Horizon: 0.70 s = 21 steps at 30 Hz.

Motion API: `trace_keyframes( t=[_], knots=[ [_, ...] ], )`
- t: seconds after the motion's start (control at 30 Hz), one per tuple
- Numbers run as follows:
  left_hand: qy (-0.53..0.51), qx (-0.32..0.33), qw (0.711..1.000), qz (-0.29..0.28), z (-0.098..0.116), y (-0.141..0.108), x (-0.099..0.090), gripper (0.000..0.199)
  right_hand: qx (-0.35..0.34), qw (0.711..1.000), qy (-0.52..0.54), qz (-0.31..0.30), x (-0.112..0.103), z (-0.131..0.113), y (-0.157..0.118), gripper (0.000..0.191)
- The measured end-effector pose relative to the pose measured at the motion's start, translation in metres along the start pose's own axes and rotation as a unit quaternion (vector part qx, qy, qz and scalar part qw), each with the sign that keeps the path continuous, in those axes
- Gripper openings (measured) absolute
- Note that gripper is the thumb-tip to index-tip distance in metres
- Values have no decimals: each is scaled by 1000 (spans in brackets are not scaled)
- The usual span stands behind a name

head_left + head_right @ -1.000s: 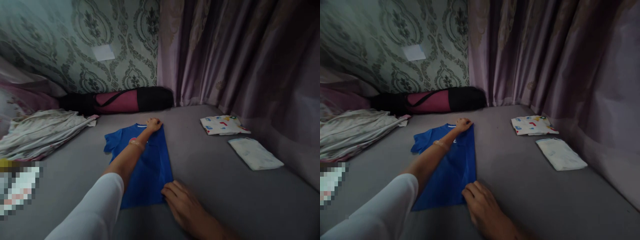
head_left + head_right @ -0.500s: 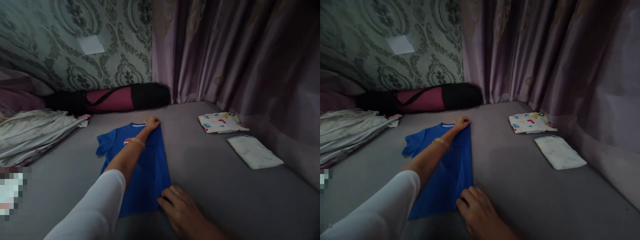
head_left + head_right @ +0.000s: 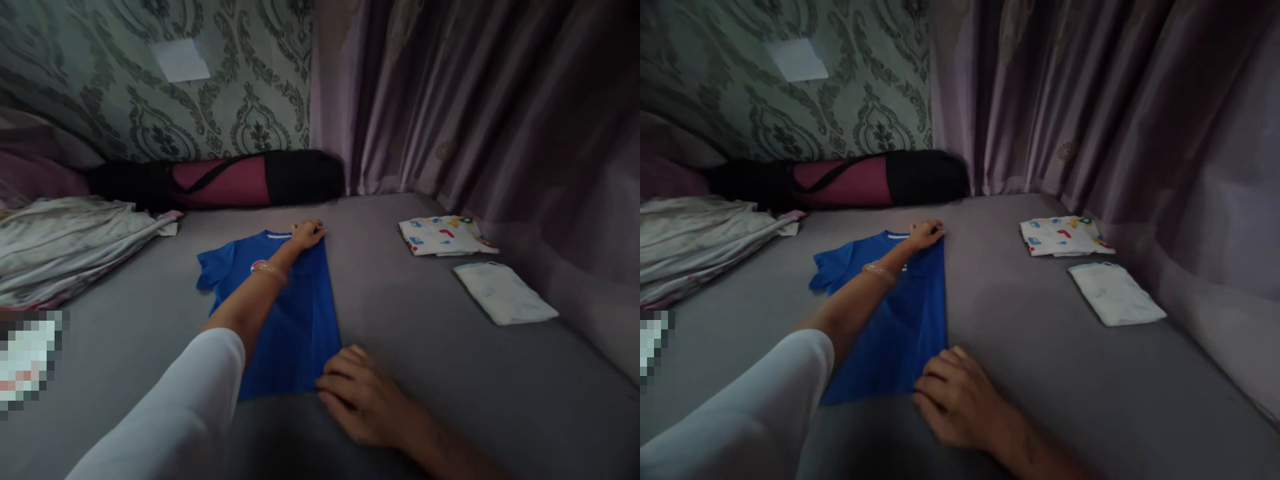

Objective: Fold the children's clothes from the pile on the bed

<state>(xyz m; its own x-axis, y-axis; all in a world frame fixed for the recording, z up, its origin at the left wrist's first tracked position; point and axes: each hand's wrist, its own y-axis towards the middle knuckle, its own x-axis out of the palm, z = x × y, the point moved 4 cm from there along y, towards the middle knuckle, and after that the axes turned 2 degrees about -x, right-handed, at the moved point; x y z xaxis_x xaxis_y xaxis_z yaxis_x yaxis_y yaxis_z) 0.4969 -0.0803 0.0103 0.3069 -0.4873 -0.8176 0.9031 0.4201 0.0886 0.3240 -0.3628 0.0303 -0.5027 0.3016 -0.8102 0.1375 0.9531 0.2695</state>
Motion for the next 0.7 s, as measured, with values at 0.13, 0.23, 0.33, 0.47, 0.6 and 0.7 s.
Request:
trace_keyframes(
  t=[0.13, 0.23, 0.33, 0.47, 0.6, 0.7],
  knots=[
    [-9, 37, 999, -10, 7, -48, -28, 36, 77, 988, 79, 105, -8, 26, -4, 29],
    [-19, 70, 997, -28, 4, -105, -49, 37, 134, 985, 20, 104, -12, 42, -2, 39],
    [-11, 123, 990, -72, 1, -167, -60, 37, 120, 989, -88, 13, -9, 44, 14, 49],
    [8, 137, 985, -104, 1, -234, -54, 41, 92, 981, -170, -27, 6, 41, 38, 57],
    [25, 151, 981, -120, 6, -270, -40, 42, 100, 977, -176, -63, 30, 47, 48, 58],
    [28, 165, 978, -122, 11, -281, -33, 41, 111, 974, -176, -86, 36, 48, 45, 57]
  ],
)
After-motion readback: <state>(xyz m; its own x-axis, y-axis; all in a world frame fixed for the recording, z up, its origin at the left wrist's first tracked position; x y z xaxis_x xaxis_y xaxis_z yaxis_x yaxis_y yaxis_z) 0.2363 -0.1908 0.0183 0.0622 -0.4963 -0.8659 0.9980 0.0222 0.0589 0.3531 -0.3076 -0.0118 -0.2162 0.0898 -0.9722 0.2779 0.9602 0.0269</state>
